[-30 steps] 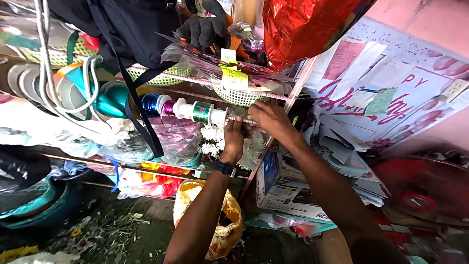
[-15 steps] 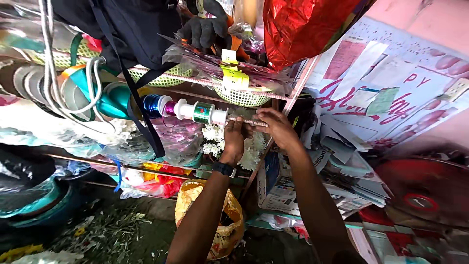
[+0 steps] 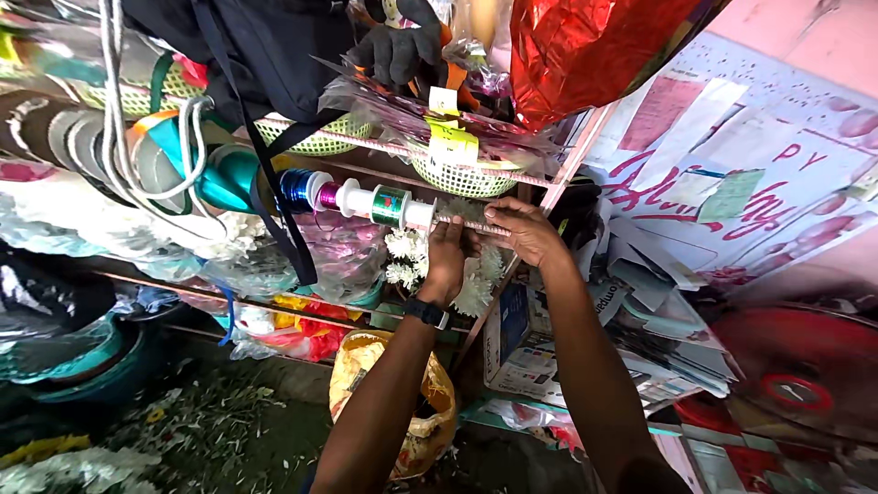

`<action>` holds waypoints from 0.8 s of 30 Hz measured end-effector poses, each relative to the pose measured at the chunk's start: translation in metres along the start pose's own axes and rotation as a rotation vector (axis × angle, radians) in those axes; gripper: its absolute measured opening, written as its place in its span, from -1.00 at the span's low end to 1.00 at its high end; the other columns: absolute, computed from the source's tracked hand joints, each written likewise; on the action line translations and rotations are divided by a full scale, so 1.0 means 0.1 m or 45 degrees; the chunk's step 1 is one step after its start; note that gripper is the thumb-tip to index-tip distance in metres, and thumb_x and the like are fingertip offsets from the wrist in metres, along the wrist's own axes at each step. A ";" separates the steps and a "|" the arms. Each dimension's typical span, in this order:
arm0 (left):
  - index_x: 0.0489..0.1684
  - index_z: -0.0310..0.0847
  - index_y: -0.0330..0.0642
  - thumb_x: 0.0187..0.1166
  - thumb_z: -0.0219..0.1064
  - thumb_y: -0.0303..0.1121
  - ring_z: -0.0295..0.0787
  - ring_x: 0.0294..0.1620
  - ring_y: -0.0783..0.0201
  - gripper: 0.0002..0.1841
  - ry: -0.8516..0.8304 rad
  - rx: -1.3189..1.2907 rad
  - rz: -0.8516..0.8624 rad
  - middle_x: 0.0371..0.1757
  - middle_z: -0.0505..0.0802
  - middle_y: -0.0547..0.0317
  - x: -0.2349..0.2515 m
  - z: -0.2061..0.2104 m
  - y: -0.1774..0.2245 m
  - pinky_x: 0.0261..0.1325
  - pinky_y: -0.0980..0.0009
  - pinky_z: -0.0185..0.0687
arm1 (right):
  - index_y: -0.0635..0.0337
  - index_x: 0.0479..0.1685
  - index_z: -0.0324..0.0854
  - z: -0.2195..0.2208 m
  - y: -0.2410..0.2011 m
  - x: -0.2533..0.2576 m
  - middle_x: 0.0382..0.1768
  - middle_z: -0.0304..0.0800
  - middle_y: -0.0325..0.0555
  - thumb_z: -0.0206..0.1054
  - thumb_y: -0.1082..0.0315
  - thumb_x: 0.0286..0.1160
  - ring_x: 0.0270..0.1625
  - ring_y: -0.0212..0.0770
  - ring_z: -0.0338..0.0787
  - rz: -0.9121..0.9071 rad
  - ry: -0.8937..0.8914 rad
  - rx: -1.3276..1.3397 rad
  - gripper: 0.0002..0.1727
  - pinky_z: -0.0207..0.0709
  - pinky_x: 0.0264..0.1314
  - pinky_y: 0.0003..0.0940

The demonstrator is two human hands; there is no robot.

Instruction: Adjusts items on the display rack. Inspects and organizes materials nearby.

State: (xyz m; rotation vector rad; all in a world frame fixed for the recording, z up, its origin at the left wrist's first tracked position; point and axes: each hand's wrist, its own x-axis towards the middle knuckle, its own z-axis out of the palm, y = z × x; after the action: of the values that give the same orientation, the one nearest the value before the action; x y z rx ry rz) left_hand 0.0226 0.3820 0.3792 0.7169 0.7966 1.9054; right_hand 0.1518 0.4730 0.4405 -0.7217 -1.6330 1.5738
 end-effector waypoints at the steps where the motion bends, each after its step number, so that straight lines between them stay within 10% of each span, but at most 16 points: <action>1: 0.05 0.50 -0.13 0.92 -0.06 -0.09 0.74 -0.47 0.32 -0.66 -0.003 0.002 -0.001 -0.37 0.78 0.16 0.00 0.00 0.00 -0.33 0.40 0.75 | 0.23 0.07 0.69 0.04 0.00 0.02 -0.07 0.80 -0.08 0.45 0.43 0.54 -0.07 -0.18 0.82 0.037 0.009 0.011 -0.80 0.79 0.07 -0.15; 17: 0.02 0.53 -0.16 0.92 -0.05 -0.11 0.74 -0.49 0.30 -0.66 0.019 -0.030 -0.009 -0.39 0.78 0.12 0.03 0.00 0.01 -0.35 0.39 0.75 | 0.20 0.12 0.62 -0.08 0.05 0.15 -0.08 0.78 -0.07 0.05 0.08 0.87 -0.12 -0.17 0.83 0.050 -0.296 -0.166 -0.62 0.79 0.04 -0.19; 24: 0.04 0.52 -0.14 0.92 -0.08 -0.10 0.74 -0.49 0.31 -0.66 -0.006 -0.018 0.016 -0.40 0.78 0.14 0.02 -0.01 0.00 -0.35 0.39 0.76 | 0.14 0.07 0.61 -0.14 0.15 0.12 -0.09 0.77 -0.12 0.19 0.40 0.70 -0.09 -0.19 0.80 -0.078 -0.374 0.075 -0.86 0.76 0.13 -0.13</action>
State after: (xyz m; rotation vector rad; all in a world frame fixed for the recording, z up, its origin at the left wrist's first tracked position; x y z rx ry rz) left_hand 0.0211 0.3840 0.3786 0.7187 0.7766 1.9185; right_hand 0.1548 0.4918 0.4268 -0.4195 -1.7898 1.7387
